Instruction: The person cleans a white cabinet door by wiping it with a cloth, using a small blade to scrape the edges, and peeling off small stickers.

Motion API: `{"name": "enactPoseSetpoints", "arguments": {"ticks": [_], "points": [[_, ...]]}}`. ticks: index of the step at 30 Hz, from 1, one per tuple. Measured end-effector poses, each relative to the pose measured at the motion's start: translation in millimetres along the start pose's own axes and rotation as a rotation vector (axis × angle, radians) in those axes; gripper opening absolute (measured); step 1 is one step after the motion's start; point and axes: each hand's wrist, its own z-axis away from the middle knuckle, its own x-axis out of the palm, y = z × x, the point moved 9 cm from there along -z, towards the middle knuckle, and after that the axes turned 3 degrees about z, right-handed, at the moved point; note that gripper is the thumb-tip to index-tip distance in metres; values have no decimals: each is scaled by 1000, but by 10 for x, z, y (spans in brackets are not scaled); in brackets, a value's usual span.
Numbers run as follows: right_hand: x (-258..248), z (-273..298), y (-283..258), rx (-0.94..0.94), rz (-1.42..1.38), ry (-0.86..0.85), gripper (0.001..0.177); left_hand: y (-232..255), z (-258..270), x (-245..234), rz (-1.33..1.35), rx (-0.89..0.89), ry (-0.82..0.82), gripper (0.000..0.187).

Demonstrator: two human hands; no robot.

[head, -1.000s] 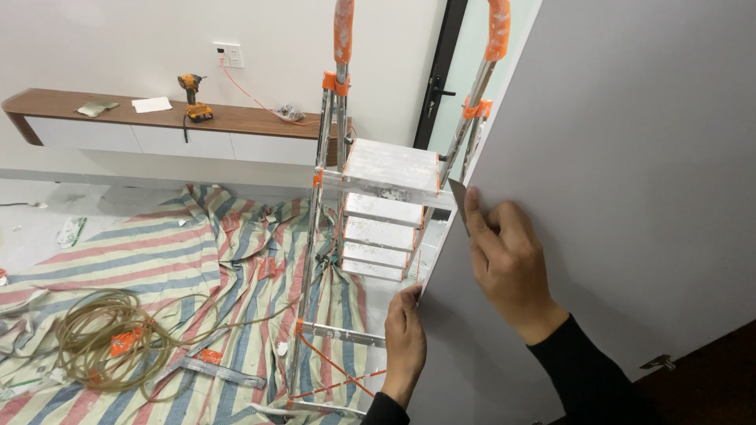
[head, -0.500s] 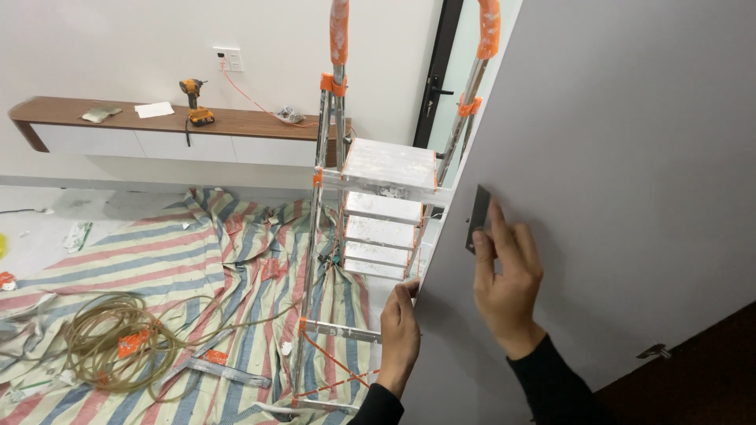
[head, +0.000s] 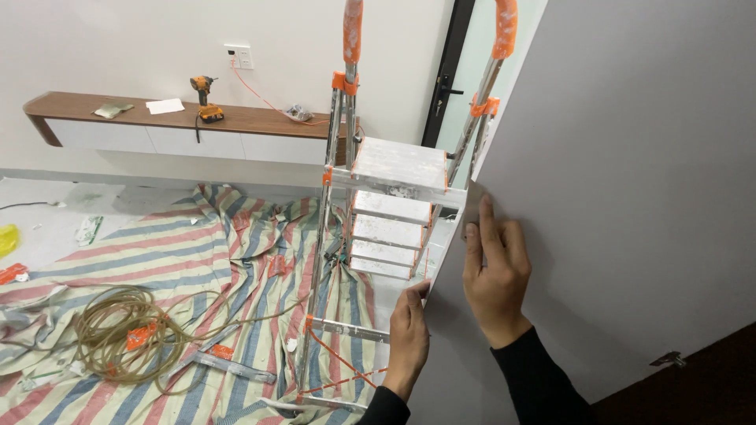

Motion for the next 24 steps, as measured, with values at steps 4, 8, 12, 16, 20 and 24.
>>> {"name": "enactPoseSetpoints", "arguments": {"ticks": [4,8,12,16,20,24], "points": [[5,10,20,30,31,12,47,12,9,24,-12,16,-14,84],[3,-7,20,4,-10,-34,55,18,15,18,-6,85,-29,79],[-7,-18,42,-50,-9,-101,57,118,61,13,-15,24,-14,92],[-81,-111,-50,-118,-30,-134,54,66,49,18,10,53,-5,96],[-61,-38,-6,-157,20,-137,53,95,83,-7,35,33,-2,99],[2,186,43,-217,33,-200,60,-91,140,-41,67,-7,-16,96]]}}
